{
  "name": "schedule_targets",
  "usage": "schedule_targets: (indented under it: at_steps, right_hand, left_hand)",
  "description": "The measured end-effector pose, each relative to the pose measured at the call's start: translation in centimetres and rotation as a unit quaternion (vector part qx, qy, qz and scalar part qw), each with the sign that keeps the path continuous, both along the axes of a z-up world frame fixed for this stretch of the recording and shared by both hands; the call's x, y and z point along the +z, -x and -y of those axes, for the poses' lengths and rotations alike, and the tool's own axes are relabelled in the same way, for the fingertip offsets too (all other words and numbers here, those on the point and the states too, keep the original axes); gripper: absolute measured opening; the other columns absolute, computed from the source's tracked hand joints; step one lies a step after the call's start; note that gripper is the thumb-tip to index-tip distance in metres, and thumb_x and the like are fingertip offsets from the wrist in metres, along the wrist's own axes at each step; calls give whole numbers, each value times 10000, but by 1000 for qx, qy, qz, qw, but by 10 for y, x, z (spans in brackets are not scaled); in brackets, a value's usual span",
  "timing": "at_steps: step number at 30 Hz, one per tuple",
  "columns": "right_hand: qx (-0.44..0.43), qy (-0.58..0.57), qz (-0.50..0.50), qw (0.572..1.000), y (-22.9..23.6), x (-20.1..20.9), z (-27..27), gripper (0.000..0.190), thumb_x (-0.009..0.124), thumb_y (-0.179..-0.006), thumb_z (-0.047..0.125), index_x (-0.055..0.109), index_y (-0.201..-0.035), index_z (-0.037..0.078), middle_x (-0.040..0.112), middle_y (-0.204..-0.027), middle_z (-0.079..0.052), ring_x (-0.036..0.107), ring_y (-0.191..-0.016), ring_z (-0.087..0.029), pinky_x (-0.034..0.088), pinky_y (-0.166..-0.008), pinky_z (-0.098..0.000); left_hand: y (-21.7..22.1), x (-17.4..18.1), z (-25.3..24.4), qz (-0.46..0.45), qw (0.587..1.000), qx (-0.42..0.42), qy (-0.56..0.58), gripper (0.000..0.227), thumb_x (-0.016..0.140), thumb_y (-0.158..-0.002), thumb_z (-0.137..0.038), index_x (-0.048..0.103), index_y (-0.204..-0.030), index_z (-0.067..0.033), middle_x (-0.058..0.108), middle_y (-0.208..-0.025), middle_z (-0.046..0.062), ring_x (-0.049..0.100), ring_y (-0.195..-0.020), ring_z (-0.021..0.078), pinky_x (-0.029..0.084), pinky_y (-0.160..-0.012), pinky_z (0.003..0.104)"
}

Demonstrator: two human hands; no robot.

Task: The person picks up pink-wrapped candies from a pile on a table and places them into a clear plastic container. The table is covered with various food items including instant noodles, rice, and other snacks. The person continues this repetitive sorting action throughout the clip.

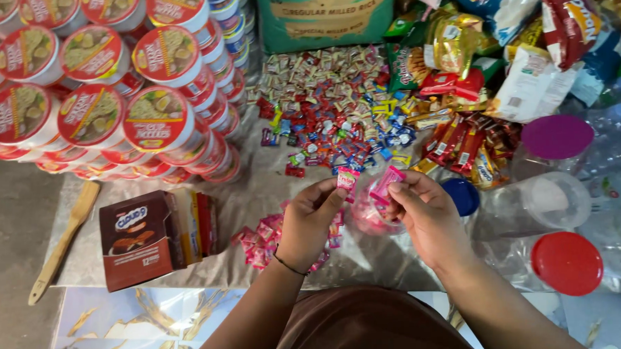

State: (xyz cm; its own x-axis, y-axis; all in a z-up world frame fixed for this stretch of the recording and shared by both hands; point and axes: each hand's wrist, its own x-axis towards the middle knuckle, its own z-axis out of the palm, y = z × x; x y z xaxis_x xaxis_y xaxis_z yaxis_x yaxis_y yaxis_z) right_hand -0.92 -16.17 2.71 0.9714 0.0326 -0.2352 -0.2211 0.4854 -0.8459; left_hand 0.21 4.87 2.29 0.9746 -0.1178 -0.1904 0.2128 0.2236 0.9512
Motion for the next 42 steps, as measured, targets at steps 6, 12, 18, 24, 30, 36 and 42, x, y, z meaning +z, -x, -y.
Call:
schedule_targets:
  at_steps: [6,12,18,24,30,36,42]
  right_hand:
    - [-12,44,9,999,1,-5,47,176,647,-1006,174,670,-1119,40,663,-930,-22,582,-803,-118,469,-737,-290]
    - [-2,83,12,996,-4,-28,71,187,642,-1006,177,682,-1101,21,664,-889,-20,571,-744,-102,452,-675,-268]
    - [17,113,5,993,-5,-37,79,183,652,-1005,159,677,-1096,2,648,-841,-21,563,-709,-98,443,-659,-258]
    - [23,128,13,991,-9,-40,81,173,659,-977,131,662,-1090,1,662,-852,-19,572,-699,-98,447,-647,-254]
    - [17,171,4,985,-9,-37,74,160,684,-953,105,647,-1083,19,662,-839,-10,575,-693,-89,455,-640,-237]
    - [46,247,37,967,-7,-45,77,139,693,-961,78,681,-1082,12,656,-841,-18,584,-739,-72,474,-670,-221]
    - [60,250,56,965,-5,-45,78,155,612,-973,27,719,-1085,14,688,-881,-9,588,-751,-78,476,-682,-223]
  left_hand:
    - [-2,-22,40,-16,998,29,-54,264,696,-951,-147,733,-1165,4,701,-845,-1,574,-722,42,480,-649,221]
    - [-1,-25,59,-5,989,40,-144,235,738,-919,-141,734,-1109,-2,703,-821,19,587,-700,57,500,-640,237]
    - [0,-22,66,-3,995,19,-94,238,722,-940,-156,747,-1110,8,753,-905,36,621,-754,45,513,-687,220]
    - [1,-19,67,-25,995,27,-93,248,741,-928,-151,733,-1100,28,757,-923,39,639,-779,63,523,-702,228]
    - [1,-25,64,-23,998,39,-34,252,733,-921,-135,694,-1097,42,754,-965,32,680,-835,63,548,-748,229]
    - [2,-19,59,-16,996,32,-81,234,722,-936,-145,723,-1091,31,761,-940,26,666,-812,56,545,-739,220]
    - [1,-29,56,-3,995,39,-96,226,722,-946,-145,731,-1090,28,750,-917,11,633,-778,43,524,-701,217]
